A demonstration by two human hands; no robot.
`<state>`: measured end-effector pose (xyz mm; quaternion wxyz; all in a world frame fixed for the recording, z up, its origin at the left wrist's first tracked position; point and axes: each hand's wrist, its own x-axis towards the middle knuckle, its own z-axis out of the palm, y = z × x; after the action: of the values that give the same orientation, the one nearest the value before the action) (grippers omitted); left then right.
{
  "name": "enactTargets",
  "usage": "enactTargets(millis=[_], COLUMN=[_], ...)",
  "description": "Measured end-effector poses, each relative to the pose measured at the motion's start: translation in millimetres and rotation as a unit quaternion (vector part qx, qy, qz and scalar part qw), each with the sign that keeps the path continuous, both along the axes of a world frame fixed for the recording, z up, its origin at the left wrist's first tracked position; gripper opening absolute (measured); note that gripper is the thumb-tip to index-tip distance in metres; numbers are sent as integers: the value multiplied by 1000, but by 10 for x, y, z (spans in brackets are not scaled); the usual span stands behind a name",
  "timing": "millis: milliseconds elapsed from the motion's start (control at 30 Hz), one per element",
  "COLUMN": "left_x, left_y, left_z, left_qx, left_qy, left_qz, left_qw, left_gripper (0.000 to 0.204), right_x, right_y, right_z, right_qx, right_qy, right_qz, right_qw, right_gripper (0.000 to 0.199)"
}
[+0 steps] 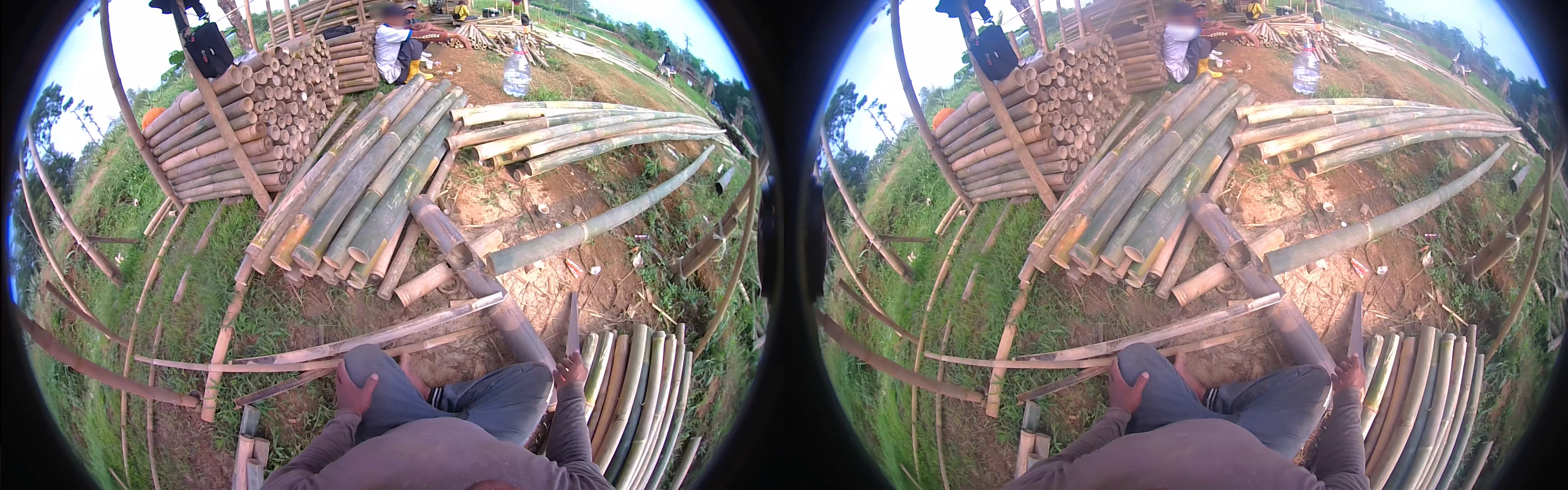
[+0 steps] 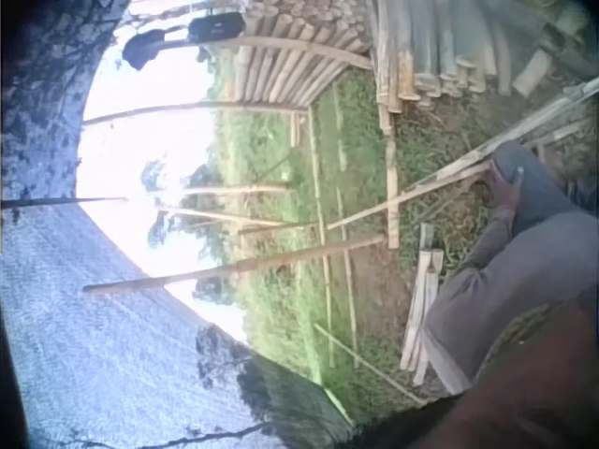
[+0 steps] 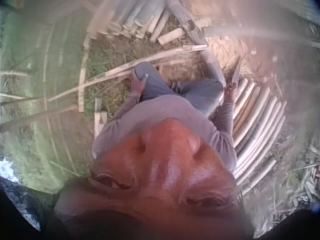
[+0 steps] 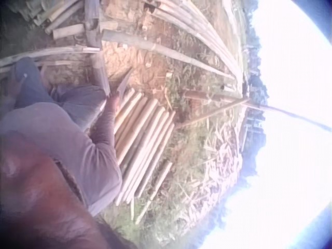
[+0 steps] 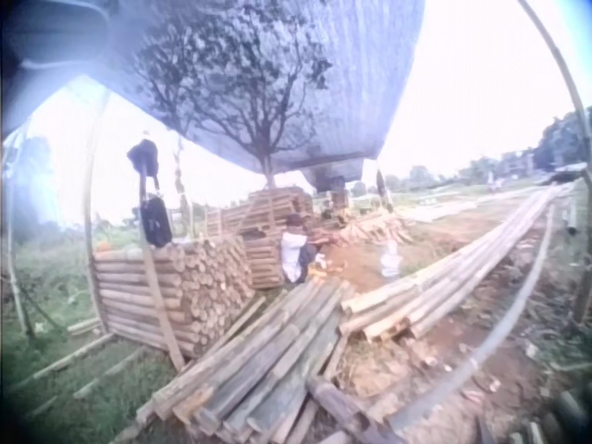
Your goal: The person sits on the ground and uses a hand saw to cut bamboo poles into shorter sections. They position the bamboo on a makeshift stand, saw through it, and then move the cut pieces aside. The process is repeated with multiple bamboo poles.
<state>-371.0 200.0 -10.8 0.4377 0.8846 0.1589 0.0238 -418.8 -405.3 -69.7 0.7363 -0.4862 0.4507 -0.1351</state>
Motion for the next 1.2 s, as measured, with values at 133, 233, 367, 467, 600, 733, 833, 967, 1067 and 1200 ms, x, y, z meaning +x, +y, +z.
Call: enactTargets(millis=[133, 233, 367, 467, 600, 733, 833, 967, 1067, 1200], left_x=[-119, -62, -43, -30, -25, -28, -41, -3, -65, -63], left_y=[66, -19, 18, 19, -7, 1, -8, -24, -18, -150], left_z=[8, -35, -36, -13, 27, 10, 17, 37, 57, 146], left_qx=[-11, -8, 7, 9, 15, 4, 2, 1, 61, 227], left_qy=[11, 4, 17, 13, 19, 0, 20, 18, -13, -100], left_qz=[34, 22, 17, 14, 14, 3, 15, 10, -13, -82], left_qw=[999, 1000, 1000, 1000, 1000, 1000, 1000, 1000, 998, 965], left_gripper=[114, 113, 112, 112, 112, 112, 113, 111, 104, 91], right_x=[217, 52, 132, 131, 140, 144, 150, 152, 133, 125], right_y=[667, 1219, 1443, 1389, 1349, 1351, 1361, 1378, 1589, 1652], right_z=[552, 547, 786, 681, 646, 636, 714, 666, 911, 641], right_qx=[-478, -597, -596, -594, -596, -604, -588, -599, -687, -620], right_qy=[127, 222, 269, 255, 251, 250, 258, 300, 211, 174], right_qz=[249, 363, 377, 358, 364, 362, 381, 407, 372, 458], right_qw=[833, 681, 656, 673, 670, 664, 665, 621, 587, 612], right_gripper=[56, 54, 54, 51, 50, 50, 50, 54, 58, 58])
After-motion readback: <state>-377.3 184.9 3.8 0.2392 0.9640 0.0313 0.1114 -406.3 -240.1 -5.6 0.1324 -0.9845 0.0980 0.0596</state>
